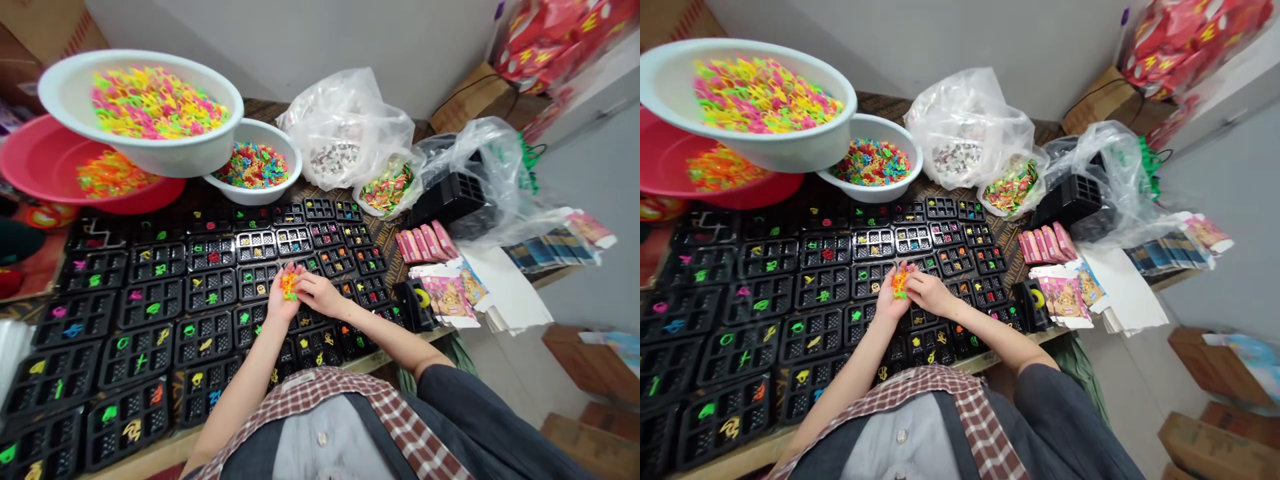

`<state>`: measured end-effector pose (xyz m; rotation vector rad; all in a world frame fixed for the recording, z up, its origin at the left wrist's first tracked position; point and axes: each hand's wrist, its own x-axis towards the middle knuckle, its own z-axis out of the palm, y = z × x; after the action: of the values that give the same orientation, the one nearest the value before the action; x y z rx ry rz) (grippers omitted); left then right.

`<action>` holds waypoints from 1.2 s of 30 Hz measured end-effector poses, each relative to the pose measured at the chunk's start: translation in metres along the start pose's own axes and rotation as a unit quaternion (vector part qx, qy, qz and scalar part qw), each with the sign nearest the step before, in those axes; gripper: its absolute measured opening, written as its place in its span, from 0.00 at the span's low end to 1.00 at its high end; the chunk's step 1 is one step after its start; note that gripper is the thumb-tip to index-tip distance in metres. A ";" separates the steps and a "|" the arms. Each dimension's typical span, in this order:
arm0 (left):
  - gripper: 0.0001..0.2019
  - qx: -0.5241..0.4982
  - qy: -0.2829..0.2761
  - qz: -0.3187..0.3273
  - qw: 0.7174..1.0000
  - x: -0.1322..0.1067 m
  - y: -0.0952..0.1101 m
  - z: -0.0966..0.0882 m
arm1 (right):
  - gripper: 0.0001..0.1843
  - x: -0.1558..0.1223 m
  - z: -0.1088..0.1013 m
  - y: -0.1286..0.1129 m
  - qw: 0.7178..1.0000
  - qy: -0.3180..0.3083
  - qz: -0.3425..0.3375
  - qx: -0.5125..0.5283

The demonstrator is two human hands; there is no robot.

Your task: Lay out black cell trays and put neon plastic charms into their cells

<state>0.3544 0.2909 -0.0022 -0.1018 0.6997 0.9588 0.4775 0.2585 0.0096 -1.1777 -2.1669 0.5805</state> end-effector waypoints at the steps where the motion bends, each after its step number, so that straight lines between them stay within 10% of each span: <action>1: 0.11 -0.007 0.006 -0.003 1.000 -0.001 0.000 0.001 | 0.08 0.000 -0.001 -0.002 1.000 -0.003 0.002 0.011; 10: 0.11 -0.046 0.045 -0.045 0.997 -0.007 0.003 0.004 | 0.11 0.016 -0.014 0.009 0.946 0.131 0.180 0.234; 16: 0.09 -0.032 0.016 -0.085 0.996 -0.012 0.009 0.005 | 0.11 0.082 -0.062 0.112 0.948 0.244 0.205 0.006; 24: 0.10 -0.030 0.010 -0.036 0.999 -0.016 0.023 0.010 | 0.11 0.129 -0.092 0.196 0.936 0.156 0.247 -0.199; 30: 0.14 -0.077 0.029 -0.004 0.997 -0.014 0.039 0.009 | 0.18 0.106 -0.058 0.143 0.964 0.180 0.136 -0.137; 36: 0.15 -0.099 0.027 -0.004 0.995 -0.009 0.039 0.006 | 0.33 0.068 -0.014 0.039 0.991 -0.075 -0.109 0.002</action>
<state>0.3237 0.3102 0.0165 -0.3056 0.6512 1.0187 0.4816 0.3377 0.0156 -0.9046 -2.3801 0.5939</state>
